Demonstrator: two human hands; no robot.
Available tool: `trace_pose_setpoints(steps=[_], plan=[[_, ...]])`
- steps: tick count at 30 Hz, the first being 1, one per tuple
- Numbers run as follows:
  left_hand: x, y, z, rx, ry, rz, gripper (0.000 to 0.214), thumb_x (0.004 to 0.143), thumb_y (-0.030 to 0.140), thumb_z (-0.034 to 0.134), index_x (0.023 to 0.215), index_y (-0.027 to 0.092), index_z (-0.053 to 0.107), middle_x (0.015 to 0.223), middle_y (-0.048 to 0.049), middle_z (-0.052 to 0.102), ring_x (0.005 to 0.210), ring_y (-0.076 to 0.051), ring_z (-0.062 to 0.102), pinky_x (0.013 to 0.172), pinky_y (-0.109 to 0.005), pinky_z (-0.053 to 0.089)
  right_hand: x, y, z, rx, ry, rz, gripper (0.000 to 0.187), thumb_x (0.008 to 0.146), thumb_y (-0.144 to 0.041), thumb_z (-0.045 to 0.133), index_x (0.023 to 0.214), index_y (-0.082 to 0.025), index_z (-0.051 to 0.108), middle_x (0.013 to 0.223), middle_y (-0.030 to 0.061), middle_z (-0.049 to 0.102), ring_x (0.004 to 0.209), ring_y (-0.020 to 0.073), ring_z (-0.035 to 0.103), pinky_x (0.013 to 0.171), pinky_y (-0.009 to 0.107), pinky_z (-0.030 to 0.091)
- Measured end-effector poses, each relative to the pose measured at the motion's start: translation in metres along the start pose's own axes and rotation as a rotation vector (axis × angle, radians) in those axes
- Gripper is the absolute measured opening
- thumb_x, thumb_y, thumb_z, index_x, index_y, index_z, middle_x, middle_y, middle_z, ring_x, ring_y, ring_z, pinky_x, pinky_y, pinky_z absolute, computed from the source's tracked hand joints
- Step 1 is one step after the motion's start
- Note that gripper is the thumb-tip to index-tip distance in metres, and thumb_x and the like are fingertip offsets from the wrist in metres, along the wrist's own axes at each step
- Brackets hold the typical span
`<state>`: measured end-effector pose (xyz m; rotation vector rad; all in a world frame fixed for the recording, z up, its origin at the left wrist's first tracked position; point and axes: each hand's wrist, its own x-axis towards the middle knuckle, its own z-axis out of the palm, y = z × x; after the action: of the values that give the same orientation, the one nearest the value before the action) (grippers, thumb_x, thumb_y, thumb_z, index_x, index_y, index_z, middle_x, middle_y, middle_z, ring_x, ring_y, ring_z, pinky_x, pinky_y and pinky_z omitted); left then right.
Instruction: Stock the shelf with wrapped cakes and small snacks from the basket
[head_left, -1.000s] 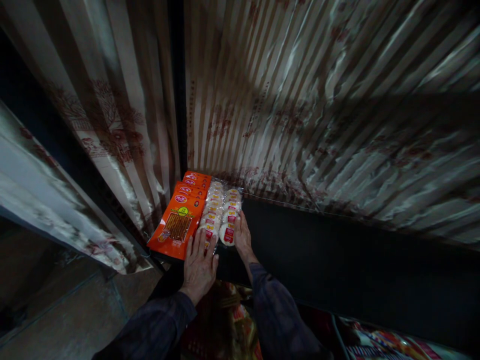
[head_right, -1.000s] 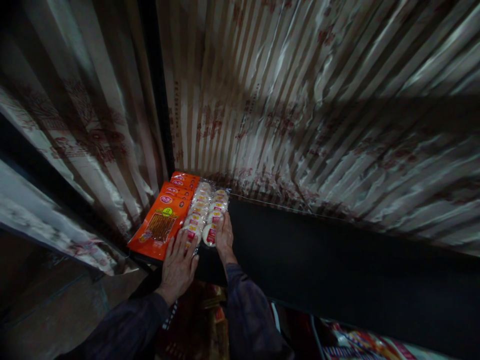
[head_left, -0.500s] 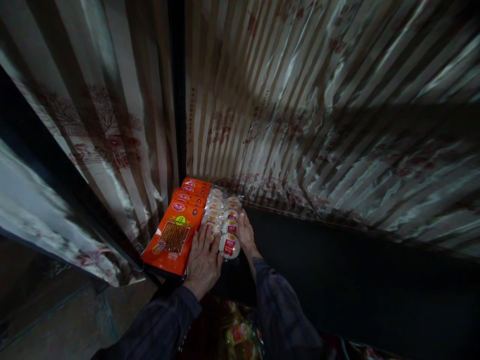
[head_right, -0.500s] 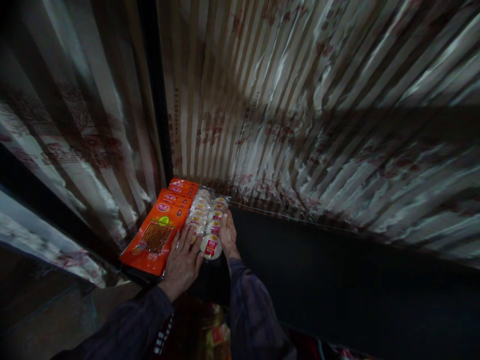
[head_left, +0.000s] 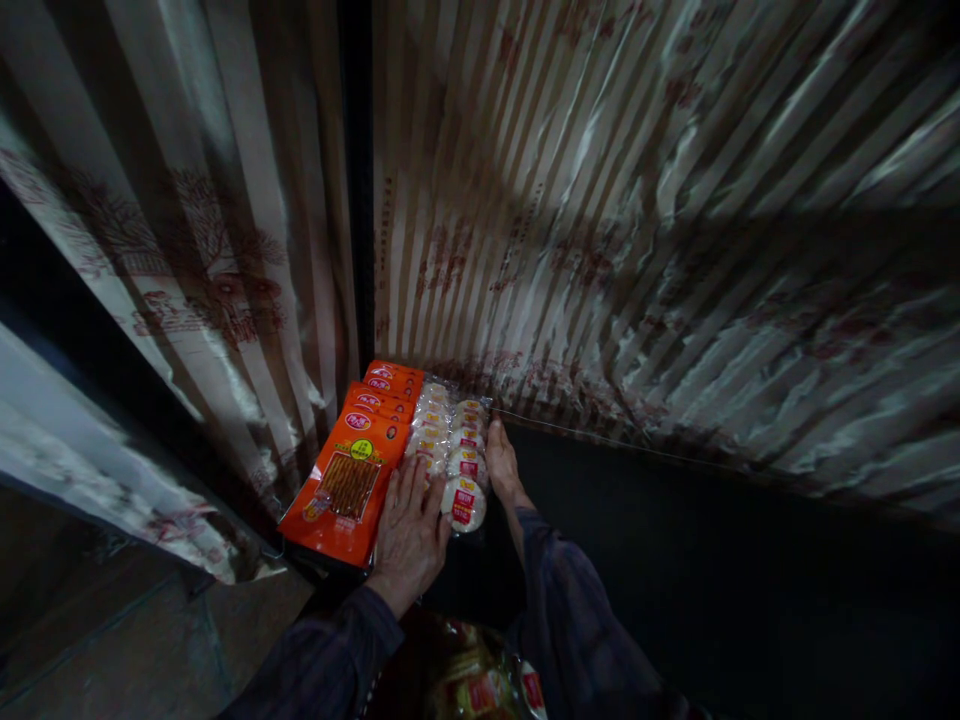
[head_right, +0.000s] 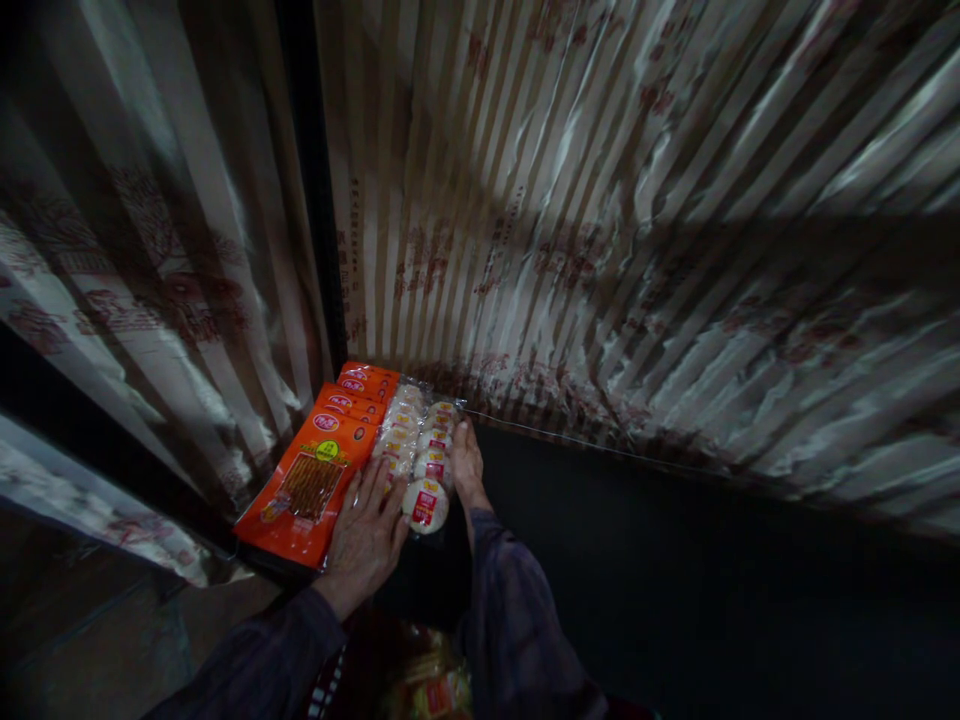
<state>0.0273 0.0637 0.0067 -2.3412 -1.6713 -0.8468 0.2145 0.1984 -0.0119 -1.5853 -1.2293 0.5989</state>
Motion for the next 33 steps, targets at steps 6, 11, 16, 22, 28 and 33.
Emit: trace_pose_setpoints(steps=[6,11,16,22,28,33], plan=[[0.001,-0.001,0.003,-0.009,-0.011,0.004,0.050,0.093,0.041,0.052,0.138,0.019,0.057,0.154,-0.0125,0.046,0.148,-0.031,0.034,0.120,-0.053,0.031,0.006,0.001,0.003,0.050,-0.077,0.059,0.083,0.087,-0.080,0.029,0.132,-0.020,0.065,0.122,0.0073,0.074,0.123,0.0262,0.062,0.110,0.041,0.045],[0.000,-0.001,0.003,-0.020,-0.016,-0.011,0.049,0.094,0.041,0.052,0.138,0.020,0.057,0.156,-0.0120,0.044,0.149,-0.030,0.031,0.121,-0.051,0.029,0.002,-0.004,-0.005,0.059,-0.103,0.114,0.090,0.087,-0.080,0.029,0.145,-0.015,0.051,0.147,0.0112,0.055,0.140,0.0270,0.048,0.119,0.042,0.033],[0.003,-0.001,-0.004,-0.025,-0.029,0.014,0.052,0.094,0.042,0.053,0.140,0.019,0.055,0.158,-0.0134,0.040,0.151,-0.030,0.028,0.122,-0.051,0.028,-0.016,0.000,-0.021,0.082,-0.049,0.150,0.093,0.086,-0.080,0.031,0.145,-0.011,0.050,0.155,0.0139,0.044,0.147,0.0279,0.037,0.124,0.045,0.023],[-0.013,-0.002,-0.032,-0.028,-0.023,0.004,0.056,0.095,0.039,0.050,0.147,0.019,0.046,0.161,-0.0123,0.035,0.152,-0.028,0.024,0.124,-0.051,0.024,-0.087,-0.013,-0.044,0.081,0.056,0.175,0.087,0.090,-0.074,0.026,0.149,-0.013,0.044,0.157,0.0136,0.043,0.145,0.0274,0.040,0.121,0.044,0.031],[-0.081,0.003,-0.051,0.023,-0.015,0.008,0.061,0.094,0.034,0.052,0.151,0.019,0.039,0.163,-0.0133,0.028,0.154,-0.030,0.018,0.122,-0.050,0.027,-0.174,-0.033,-0.046,0.005,0.009,0.042,0.078,0.094,-0.067,0.027,0.148,-0.014,0.045,0.155,0.0133,0.045,0.146,0.0256,0.038,0.123,0.046,0.028],[-0.112,0.009,-0.039,0.043,-0.018,0.016,0.060,0.094,0.030,0.049,0.150,0.013,0.040,0.159,-0.0143,0.037,0.153,-0.029,0.023,0.121,-0.051,0.028,-0.218,-0.037,-0.026,-0.112,-0.144,-0.177,0.072,0.098,-0.061,0.025,0.146,-0.014,0.048,0.156,0.0129,0.044,0.148,0.0237,0.035,0.124,0.049,0.028]])
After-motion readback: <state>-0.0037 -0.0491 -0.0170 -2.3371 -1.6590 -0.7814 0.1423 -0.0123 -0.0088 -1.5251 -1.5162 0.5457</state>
